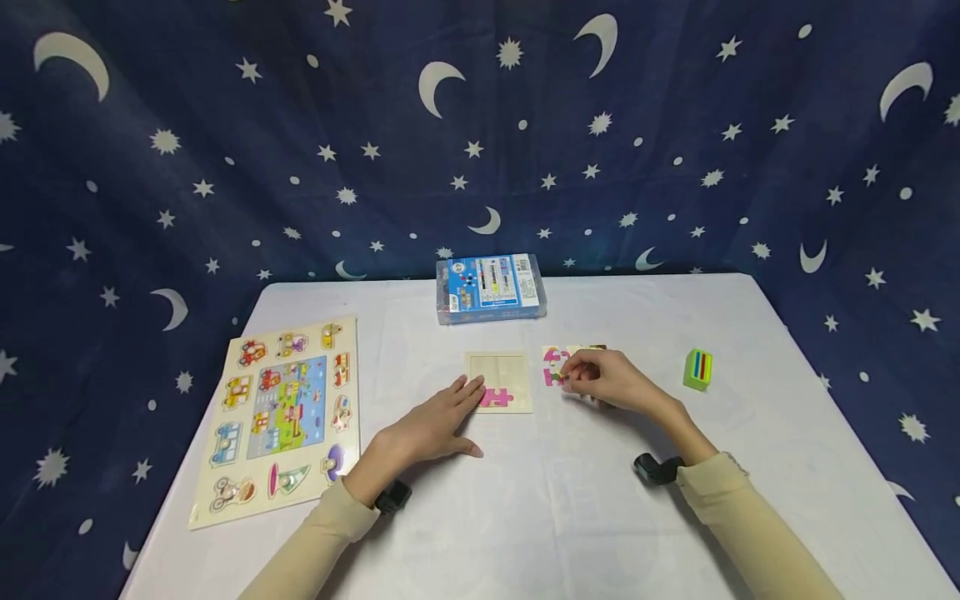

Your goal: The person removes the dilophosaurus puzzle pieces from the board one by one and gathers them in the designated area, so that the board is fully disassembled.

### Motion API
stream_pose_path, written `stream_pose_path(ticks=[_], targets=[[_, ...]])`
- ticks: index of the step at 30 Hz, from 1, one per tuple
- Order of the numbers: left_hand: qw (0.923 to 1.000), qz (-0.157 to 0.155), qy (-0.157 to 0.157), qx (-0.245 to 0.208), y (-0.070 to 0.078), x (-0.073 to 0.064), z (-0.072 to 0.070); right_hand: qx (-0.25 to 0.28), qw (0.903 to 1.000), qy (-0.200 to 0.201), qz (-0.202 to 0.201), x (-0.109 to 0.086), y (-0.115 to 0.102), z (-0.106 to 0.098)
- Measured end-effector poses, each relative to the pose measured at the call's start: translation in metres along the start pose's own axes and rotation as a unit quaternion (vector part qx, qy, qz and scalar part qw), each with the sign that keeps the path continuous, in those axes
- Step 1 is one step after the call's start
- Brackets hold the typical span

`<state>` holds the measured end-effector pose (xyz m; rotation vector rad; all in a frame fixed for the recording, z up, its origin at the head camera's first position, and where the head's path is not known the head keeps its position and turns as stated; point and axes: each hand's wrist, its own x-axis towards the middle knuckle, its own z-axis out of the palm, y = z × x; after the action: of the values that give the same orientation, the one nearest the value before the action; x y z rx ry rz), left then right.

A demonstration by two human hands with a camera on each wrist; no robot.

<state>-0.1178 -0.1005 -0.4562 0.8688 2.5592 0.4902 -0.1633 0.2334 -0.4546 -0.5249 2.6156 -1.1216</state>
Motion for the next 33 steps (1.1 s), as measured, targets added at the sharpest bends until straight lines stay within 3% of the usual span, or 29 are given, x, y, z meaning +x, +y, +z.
stream_pose_path(ticks=[13,20,33], targets=[[1.0,-0.004,-0.007,0.0,-0.001,0.0,-0.003,0.001,0.9973,-0.016,-0.071,0.031,-0.025,0.036],[0.9999,0.001,-0.009,0.006,-0.002,0.001,-0.002,-0.018,0.9971,-0.033,-0.067,0.039,-0.036,0.054],[0.9998,-0.012,-0.017,-0.002,-0.001,-0.001,-0.003,-0.059,0.9945,-0.044,-0.074,0.047,-0.049,0.067]])
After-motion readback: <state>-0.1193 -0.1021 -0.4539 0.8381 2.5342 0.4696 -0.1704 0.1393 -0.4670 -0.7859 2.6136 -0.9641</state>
